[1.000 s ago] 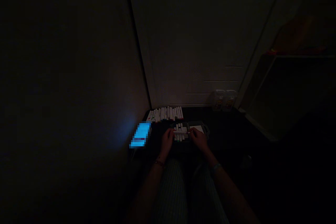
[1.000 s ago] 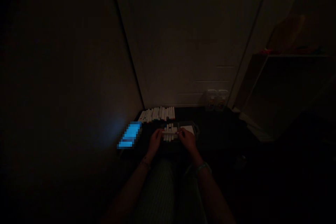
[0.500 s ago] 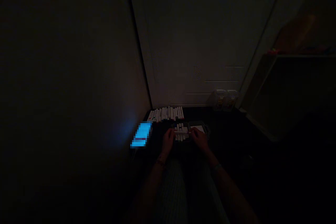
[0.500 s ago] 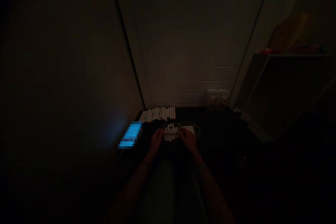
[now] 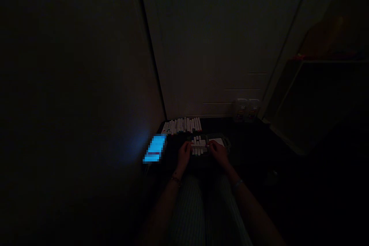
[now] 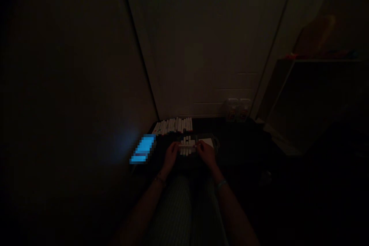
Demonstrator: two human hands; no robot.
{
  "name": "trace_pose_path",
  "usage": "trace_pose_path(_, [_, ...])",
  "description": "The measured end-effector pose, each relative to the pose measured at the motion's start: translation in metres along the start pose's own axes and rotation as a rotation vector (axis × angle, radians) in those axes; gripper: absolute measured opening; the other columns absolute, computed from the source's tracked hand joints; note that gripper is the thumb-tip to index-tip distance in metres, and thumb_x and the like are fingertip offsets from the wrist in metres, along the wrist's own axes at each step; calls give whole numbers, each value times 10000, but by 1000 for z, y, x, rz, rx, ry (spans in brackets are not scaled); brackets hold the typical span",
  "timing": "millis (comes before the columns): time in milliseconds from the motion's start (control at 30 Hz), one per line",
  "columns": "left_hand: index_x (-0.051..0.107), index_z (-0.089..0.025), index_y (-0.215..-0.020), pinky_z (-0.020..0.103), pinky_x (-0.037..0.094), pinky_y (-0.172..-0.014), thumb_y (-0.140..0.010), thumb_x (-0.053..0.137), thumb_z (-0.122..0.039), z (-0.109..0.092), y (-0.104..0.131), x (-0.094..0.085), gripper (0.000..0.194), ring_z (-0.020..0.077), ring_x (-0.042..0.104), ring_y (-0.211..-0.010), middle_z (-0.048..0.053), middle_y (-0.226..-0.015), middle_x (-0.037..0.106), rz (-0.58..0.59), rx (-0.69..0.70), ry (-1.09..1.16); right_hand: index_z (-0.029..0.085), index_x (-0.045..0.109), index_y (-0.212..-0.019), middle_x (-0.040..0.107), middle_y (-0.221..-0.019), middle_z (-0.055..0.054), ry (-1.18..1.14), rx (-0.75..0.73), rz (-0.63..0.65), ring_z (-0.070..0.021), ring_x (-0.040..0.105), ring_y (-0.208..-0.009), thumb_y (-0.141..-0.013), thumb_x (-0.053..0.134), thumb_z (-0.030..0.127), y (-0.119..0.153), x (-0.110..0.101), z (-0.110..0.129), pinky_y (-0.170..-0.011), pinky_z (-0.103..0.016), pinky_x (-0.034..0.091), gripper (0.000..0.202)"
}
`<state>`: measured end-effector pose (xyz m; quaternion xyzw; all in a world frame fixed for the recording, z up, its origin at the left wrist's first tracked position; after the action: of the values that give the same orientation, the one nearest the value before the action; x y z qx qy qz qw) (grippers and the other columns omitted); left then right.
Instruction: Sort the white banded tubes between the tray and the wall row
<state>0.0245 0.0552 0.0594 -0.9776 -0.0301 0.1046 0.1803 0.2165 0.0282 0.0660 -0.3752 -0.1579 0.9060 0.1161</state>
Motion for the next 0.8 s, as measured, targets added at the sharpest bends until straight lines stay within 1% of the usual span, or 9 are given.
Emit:
trace_pose_path(133, [567,-159,-805,230,407,-668,-786,395,-386,-2,0,0,286,134,519,-705,13,-728,576,3,-5,1,235,581,-921,624,-802,4,-9,0,3,-130,542,-695,-823,327,356,0,-4,5,-553,-195,318,298])
trace_pose_path(267, [568,-159,-809,235,408,-687,-786,398,-376,-3,0,-1,277,138,525,-729,16,-747,582,-14,6,-7,236,580,-921,621,-794,5,-3,2,23,-132,543,-700,-817,339,366,1,-4,6,-563,-196,327,293])
trace_pose_path(400, [570,-162,-796,235,407,-674,-791,387,-382,-2,0,0,286,134,527,-704,11,-721,580,1,9,-13,236,578,-935,611,-756,7,5,-1,5,-127,529,-661,-815,338,393,1,-3,3,-538,-194,316,311])
trace_pose_path(600, [564,-159,-824,243,401,-717,-791,393,-384,-2,0,0,284,144,528,-768,24,-790,590,-5,13,-17,233,578,-946,599,-699,14,0,8,5,-113,504,-595,-805,347,397,0,-1,-1,-505,-189,291,316])
trace_pose_path(700, [560,-162,-808,233,402,-691,-794,385,-388,-2,0,1,286,136,522,-732,13,-753,579,8,8,-14,236,585,-935,585,-649,19,12,21,13,-110,493,-558,-800,352,419,-1,0,-2,-486,-193,275,325])
trace_pose_path(800, [562,-164,-799,227,402,-661,-794,382,-392,-3,1,1,291,130,511,-691,5,-709,565,21,11,-14,238,585,-929,587,-653,20,20,23,0,-113,498,-567,-798,355,419,-1,-1,-1,-486,-193,270,320])
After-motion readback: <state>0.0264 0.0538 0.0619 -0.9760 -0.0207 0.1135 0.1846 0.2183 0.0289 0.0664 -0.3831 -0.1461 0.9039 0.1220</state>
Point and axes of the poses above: each hand's wrist, its own y-axis away from the middle knuckle, its own x-axis out of the palm, z = x × y, the point moved 7 cm from there along -y, towards the middle knuckle
